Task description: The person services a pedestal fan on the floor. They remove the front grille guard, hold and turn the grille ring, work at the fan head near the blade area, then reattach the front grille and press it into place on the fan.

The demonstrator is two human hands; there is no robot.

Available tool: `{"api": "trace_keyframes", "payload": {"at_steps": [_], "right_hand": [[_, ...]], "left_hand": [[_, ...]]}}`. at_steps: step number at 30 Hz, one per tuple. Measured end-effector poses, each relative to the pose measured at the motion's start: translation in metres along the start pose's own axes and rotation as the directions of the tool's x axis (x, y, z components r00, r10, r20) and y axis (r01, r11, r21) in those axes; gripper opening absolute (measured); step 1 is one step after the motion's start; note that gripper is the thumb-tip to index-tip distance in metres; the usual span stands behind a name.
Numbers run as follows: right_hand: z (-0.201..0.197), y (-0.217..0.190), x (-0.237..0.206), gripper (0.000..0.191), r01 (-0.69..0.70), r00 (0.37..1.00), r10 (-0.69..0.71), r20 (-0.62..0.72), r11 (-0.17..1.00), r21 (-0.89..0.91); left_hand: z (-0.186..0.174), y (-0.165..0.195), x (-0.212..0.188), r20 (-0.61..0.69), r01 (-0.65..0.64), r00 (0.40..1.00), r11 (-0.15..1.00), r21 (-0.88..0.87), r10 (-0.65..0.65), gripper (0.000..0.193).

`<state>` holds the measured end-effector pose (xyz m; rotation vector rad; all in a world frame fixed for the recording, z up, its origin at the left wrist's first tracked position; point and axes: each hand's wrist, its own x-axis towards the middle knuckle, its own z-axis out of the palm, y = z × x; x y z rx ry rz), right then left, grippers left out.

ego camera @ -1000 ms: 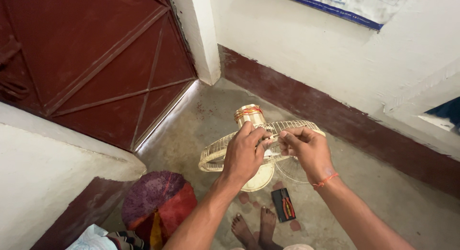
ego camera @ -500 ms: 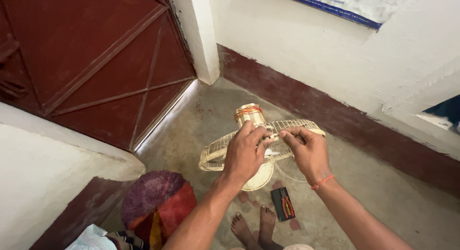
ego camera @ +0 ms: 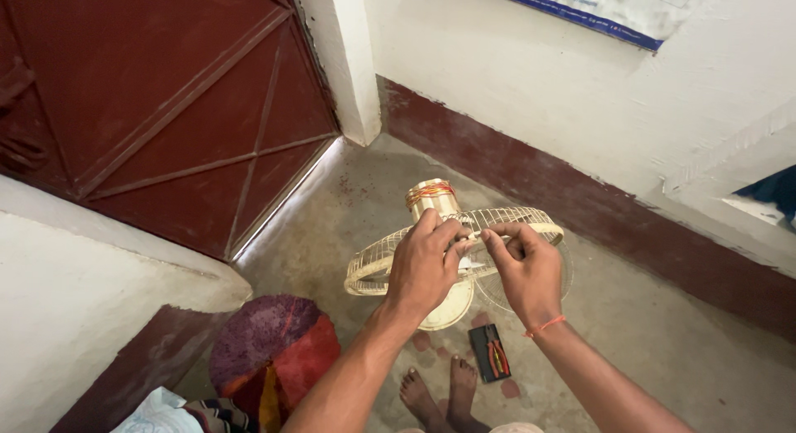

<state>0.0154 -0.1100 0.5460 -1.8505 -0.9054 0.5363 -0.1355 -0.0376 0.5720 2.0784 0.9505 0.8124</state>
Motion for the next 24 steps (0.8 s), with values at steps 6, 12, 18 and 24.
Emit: {"api": "trace_keyframes", "payload": {"at_steps": [6,12,18,24], "right_hand": [[0.007,0.008,0.004,0.022,-0.053,0.999,0.052,0.006,0.987,0.15],[0.007,0.011,0.002,0.021,0.0,1.0,-0.001,0.006,0.992,0.128],[0.0,0.006,0.005,0.019,0.025,1.0,-0.025,0.008,1.0,0.019],[0.006,0.001,-0.002,0.02,0.099,0.995,-0.098,-0.029,0.995,0.015]], "left_hand": [[0.001,-0.002,0.0,-0.025,-0.03,0.999,1.0,-0.001,0.03,0.015],[0.0,-0.003,0.0,-0.019,-0.019,1.0,1.0,0.014,0.02,0.016],[0.002,0.0,0.002,-0.032,-0.024,0.999,1.0,-0.007,0.024,0.015],[0.004,-0.002,0.001,-0.054,-0.039,0.998,0.999,-0.009,0.038,0.013]]}}
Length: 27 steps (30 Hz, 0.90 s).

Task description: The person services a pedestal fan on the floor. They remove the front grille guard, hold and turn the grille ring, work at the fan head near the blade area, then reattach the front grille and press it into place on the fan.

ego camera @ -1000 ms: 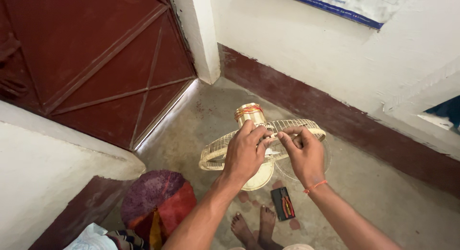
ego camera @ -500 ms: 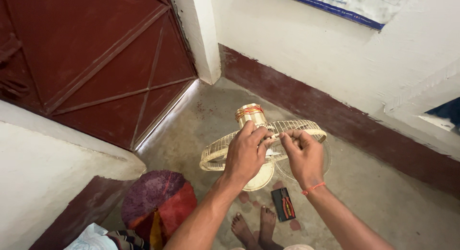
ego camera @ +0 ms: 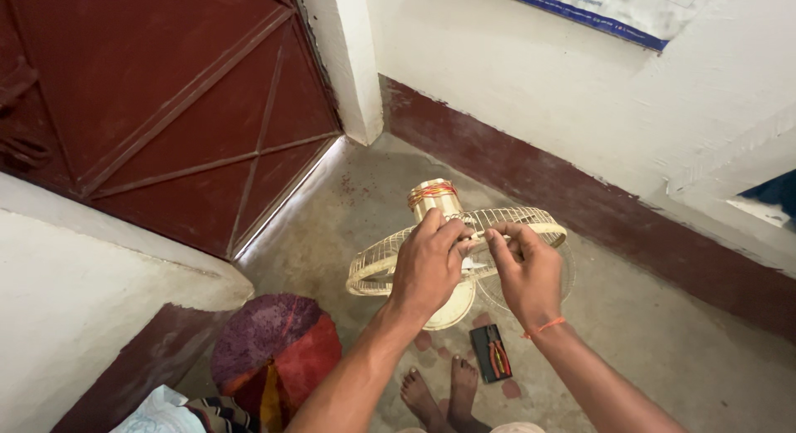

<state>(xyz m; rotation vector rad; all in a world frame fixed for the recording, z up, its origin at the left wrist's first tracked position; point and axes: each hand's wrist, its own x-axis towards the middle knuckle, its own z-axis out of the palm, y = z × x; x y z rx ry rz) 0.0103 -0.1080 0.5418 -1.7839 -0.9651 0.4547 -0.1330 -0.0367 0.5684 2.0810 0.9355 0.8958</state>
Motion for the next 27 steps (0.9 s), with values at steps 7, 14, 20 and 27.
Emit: {"api": "trace_keyframes", "payload": {"at_steps": [7,14,20,27], "right_hand": [[0.001,-0.006,-0.004,0.019,0.03,1.0,-0.029,0.009,0.999,-0.043],[0.003,-0.01,-0.014,0.02,0.023,0.999,-0.025,-0.027,0.999,-0.046],[0.002,-0.005,-0.022,0.026,-0.031,0.996,0.018,0.082,0.987,0.16],[-0.004,-0.002,-0.016,0.027,-0.075,0.99,0.064,0.122,0.993,0.089]], "left_hand": [[-0.001,-0.001,0.001,0.021,0.021,1.0,1.0,-0.02,-0.021,0.012],[0.0,-0.002,0.003,-0.013,-0.013,1.0,1.0,0.002,0.013,0.015],[0.003,-0.004,-0.003,-0.013,-0.01,1.0,1.0,0.014,0.01,0.015],[0.004,-0.003,-0.005,-0.064,-0.031,0.997,0.999,0.038,0.033,0.026]]}}
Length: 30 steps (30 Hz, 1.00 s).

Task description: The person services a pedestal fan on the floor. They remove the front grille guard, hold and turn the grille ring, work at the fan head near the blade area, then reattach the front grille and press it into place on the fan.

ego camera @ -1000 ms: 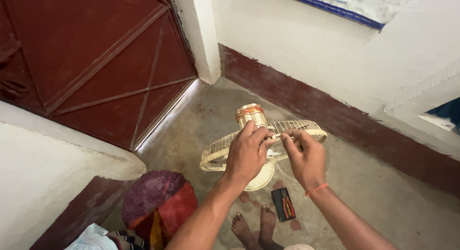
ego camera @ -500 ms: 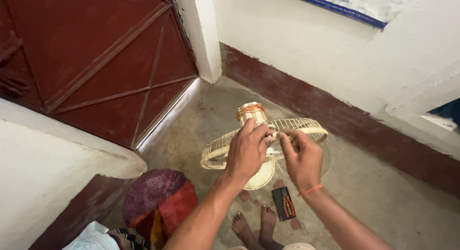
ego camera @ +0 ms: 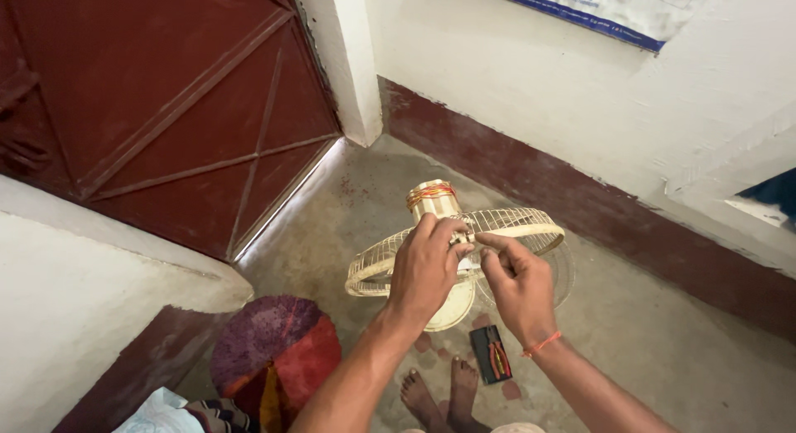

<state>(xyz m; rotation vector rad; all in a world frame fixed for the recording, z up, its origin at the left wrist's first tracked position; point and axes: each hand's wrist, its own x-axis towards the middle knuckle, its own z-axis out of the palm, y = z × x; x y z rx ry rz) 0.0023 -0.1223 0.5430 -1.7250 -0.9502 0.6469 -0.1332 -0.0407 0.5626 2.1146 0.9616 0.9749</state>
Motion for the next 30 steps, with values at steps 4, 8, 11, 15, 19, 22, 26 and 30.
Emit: {"api": "trace_keyframes", "payload": {"at_steps": [4,8,11,15,19,22,26,30], "right_hand": [[-0.006,-0.001,0.005,0.03,0.052,0.998,-0.05,0.029,0.996,-0.07],[-0.009,-0.002,0.008,0.03,0.061,0.997,-0.055,0.06,0.992,-0.109],[-0.008,-0.003,0.007,0.031,0.071,0.997,-0.067,0.043,0.991,-0.109],[-0.007,-0.004,0.003,0.029,0.075,0.997,-0.072,0.023,0.991,-0.115],[-0.005,-0.005,0.0,0.029,0.037,0.999,-0.035,0.024,0.993,-0.113],[-0.002,-0.006,0.001,0.029,0.061,0.998,-0.063,-0.007,0.991,-0.121],[-0.004,-0.006,0.001,0.031,0.063,0.998,-0.063,0.001,0.987,-0.15],[-0.007,-0.003,0.001,0.031,0.066,0.997,-0.063,0.035,0.991,-0.116]], "left_hand": [[0.004,0.004,-0.004,-0.084,-0.009,0.996,0.999,0.042,0.013,0.028],[0.011,0.009,-0.008,-0.136,0.028,0.991,0.993,0.116,-0.012,0.023],[0.013,0.01,-0.01,-0.139,0.028,0.99,0.991,0.13,-0.01,0.022],[0.008,0.011,-0.018,-0.118,-0.018,0.992,0.992,0.121,0.033,0.026],[0.0,0.006,-0.019,-0.075,-0.035,0.996,0.998,0.06,0.04,0.026],[-0.002,0.005,-0.016,-0.08,-0.024,0.996,0.999,0.03,0.026,0.014],[0.0,0.009,-0.014,-0.112,0.02,0.994,0.998,0.066,-0.012,0.013],[0.001,0.014,-0.015,-0.128,0.061,0.991,0.993,0.102,-0.048,0.01]]}}
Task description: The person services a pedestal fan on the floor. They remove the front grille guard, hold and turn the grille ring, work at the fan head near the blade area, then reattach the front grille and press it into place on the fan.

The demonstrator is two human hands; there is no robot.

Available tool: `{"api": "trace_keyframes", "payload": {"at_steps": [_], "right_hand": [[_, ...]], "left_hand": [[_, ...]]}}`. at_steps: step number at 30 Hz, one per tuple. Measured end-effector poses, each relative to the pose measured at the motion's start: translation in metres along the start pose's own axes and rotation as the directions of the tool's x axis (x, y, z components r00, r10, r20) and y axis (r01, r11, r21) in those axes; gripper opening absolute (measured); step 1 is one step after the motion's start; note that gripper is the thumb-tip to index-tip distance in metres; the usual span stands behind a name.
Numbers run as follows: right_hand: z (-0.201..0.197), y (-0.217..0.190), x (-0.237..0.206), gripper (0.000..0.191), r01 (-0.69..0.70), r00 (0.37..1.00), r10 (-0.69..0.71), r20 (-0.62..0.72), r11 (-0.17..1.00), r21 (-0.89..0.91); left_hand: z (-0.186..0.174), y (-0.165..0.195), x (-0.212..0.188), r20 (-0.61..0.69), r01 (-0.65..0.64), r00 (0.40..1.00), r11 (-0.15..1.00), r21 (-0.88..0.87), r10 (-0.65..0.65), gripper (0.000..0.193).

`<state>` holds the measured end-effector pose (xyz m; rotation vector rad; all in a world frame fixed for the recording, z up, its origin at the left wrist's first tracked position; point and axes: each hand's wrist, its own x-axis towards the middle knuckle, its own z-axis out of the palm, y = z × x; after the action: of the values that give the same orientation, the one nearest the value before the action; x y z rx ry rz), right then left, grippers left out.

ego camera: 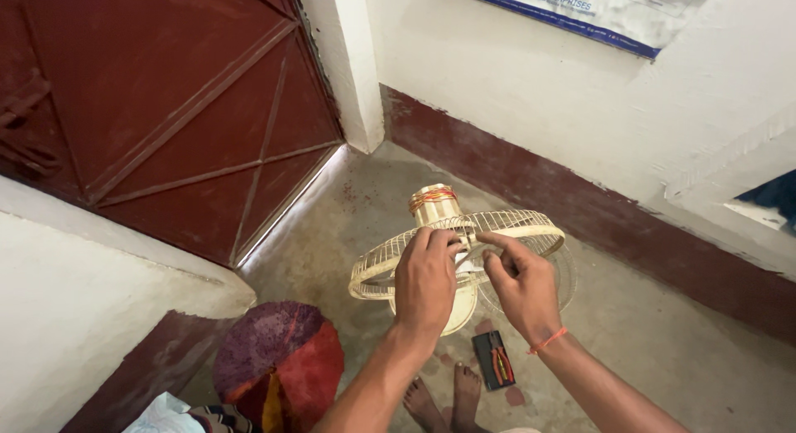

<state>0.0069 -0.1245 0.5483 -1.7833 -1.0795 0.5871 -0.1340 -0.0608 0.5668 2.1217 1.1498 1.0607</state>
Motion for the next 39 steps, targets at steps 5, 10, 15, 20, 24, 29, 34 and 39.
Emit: {"api": "trace_keyframes", "payload": {"at_steps": [5,10,15,20,24,29,34,39], "right_hand": [[-0.007,0.001,0.011,0.029,-0.175,0.98,0.155,0.121,0.969,0.177],[-0.033,-0.02,0.038,0.037,-0.571,0.82,0.308,0.483,0.513,0.641],[-0.044,-0.047,0.048,0.042,-0.653,0.737,0.264,0.622,0.513,0.556],[-0.037,-0.045,0.053,0.035,-0.637,0.738,0.279,0.614,0.589,0.498],[-0.029,-0.032,0.053,0.031,-0.51,0.82,0.263,0.509,0.74,0.438],[-0.024,-0.033,0.061,0.023,-0.214,0.918,0.127,0.376,0.956,0.2],[-0.021,-0.047,0.066,0.021,0.06,0.899,0.01,0.437,0.988,-0.145],[-0.02,-0.048,0.07,0.019,0.321,0.864,-0.201,0.461,0.926,-0.198]], "left_hand": [[0.002,-0.002,-0.002,-0.025,-0.019,1.0,1.0,-0.01,0.018,0.011],[0.006,-0.011,-0.003,-0.015,-0.049,0.999,0.999,-0.017,0.049,0.015],[0.007,-0.013,-0.008,-0.058,-0.09,0.994,0.996,0.006,0.091,0.029],[0.007,-0.014,-0.005,-0.079,-0.08,0.994,0.997,-0.011,0.079,0.026],[0.007,-0.015,-0.006,-0.053,-0.06,0.997,0.998,-0.027,0.058,0.015],[0.009,-0.015,-0.006,-0.051,-0.079,0.996,0.997,0.001,0.079,0.018],[0.01,-0.015,-0.008,-0.023,-0.052,0.998,0.999,-0.01,0.052,0.018],[0.012,-0.017,-0.012,-0.067,-0.086,0.994,0.996,-0.018,0.084,0.021]]}}
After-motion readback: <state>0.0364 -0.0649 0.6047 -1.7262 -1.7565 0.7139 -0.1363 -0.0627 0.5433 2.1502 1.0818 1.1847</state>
